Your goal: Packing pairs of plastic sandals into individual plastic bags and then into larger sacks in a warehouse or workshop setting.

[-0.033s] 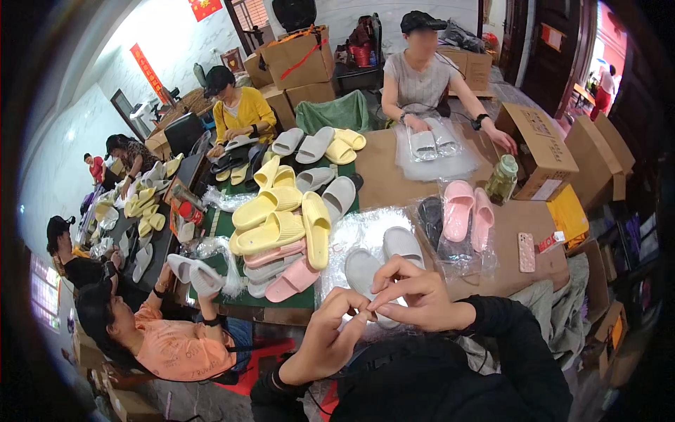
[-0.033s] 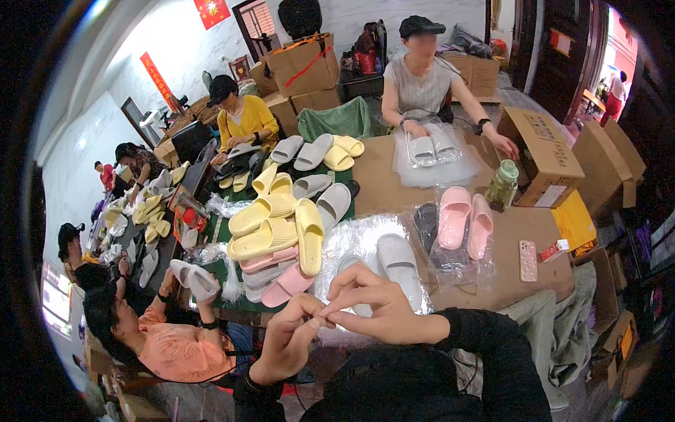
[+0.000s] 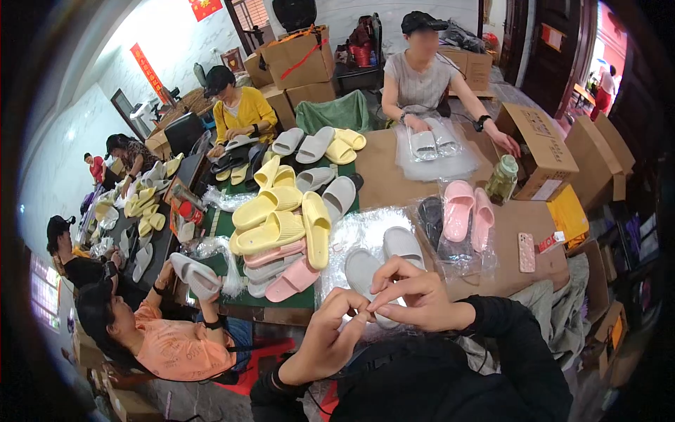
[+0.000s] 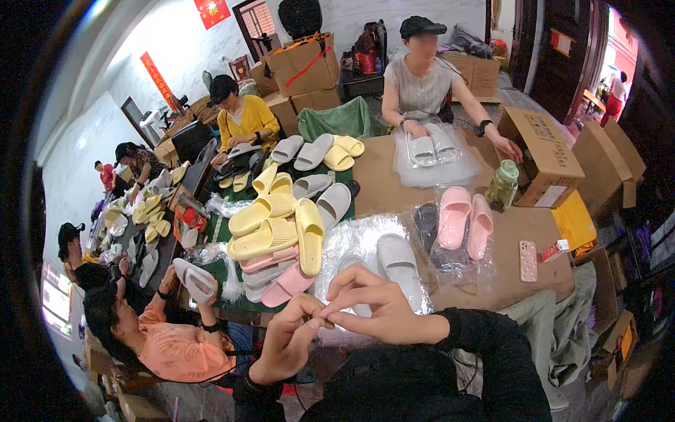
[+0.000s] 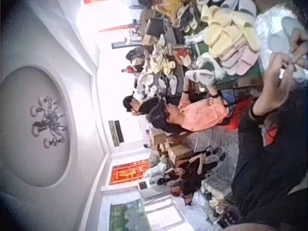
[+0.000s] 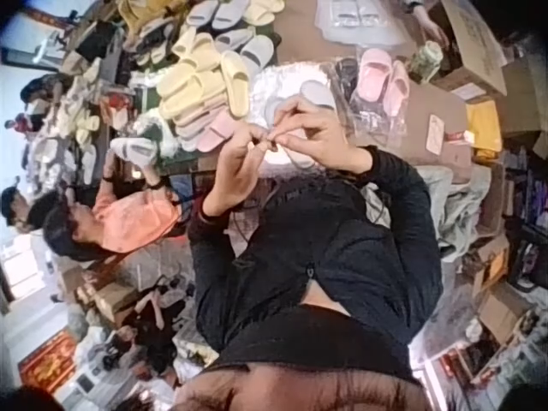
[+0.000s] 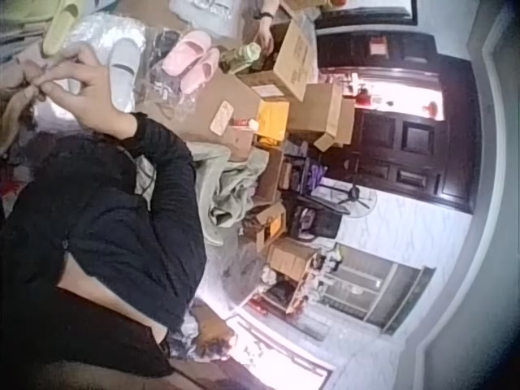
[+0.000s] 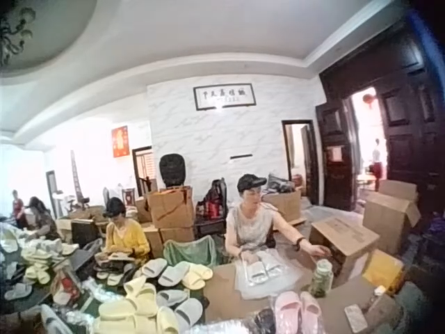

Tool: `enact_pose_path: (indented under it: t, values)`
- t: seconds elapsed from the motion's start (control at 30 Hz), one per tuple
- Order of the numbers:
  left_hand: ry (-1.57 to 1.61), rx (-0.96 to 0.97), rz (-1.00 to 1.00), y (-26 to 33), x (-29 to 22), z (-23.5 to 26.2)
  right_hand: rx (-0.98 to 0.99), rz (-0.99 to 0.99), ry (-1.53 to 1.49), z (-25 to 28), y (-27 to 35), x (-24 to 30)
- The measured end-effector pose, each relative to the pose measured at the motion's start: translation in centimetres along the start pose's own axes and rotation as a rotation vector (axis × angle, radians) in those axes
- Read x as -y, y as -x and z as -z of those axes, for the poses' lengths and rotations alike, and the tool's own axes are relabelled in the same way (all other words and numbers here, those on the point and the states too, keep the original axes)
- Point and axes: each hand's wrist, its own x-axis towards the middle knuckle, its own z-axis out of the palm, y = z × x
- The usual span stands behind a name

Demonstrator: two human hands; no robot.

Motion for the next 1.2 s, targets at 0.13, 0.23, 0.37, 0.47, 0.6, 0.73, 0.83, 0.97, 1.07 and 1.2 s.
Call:
enact_pose_path:
  t: [0.13, 0.23, 0.37, 0.47, 0.6, 0.73, 0.83, 0.97, 1.07, 1.2]
  values:
    - [-0.016, 0.010, -0.036, 0.3, 0.3, 0.6, 0.048, -0.053, -0.154, -0.1, -0.4, 0.1]
    - [0.003, -0.005, 0.029, 0.9, 1.2, 1.4, 0.060, -0.077, -0.182, 0.0, -0.6, 0.0]
    - [-0.155, -0.023, 0.113, 2.4, 2.9, 2.7, 0.082, -0.058, -0.205, 0.1, -0.7, -0.3]
    - [-0.427, 0.017, 0.155, 3.1, 3.5, 3.6, 0.080, -0.048, -0.285, -0.1, -0.8, -0.4]
    - [-0.609, 0.001, 0.174, 3.4, 3.5, 3.5, 0.076, -0.066, -0.351, -0.2, -1.0, -0.5]
    - [-0.547, -0.090, 0.181, 3.4, 3.4, 3.0, 0.088, -0.065, -0.364, -0.4, -1.1, -0.5]
    - [-0.492, -0.078, 0.196, 3.1, 3.6, 2.7, 0.095, -0.057, -0.348, -0.2, -0.9, -0.6]
    - [-0.507, -0.082, 0.110, 2.1, 2.2, 2.0, 0.071, -0.025, -0.329, -0.1, -0.7, -0.6]
    - [-0.546, -0.064, 0.010, 1.3, 1.7, 1.6, 0.056, -0.021, -0.303, 0.1, -0.5, -0.4]
    - [-0.450, -0.115, -0.117, 0.7, 1.0, 0.9, 0.022, -0.016, -0.309, 0.2, -0.4, -0.4]
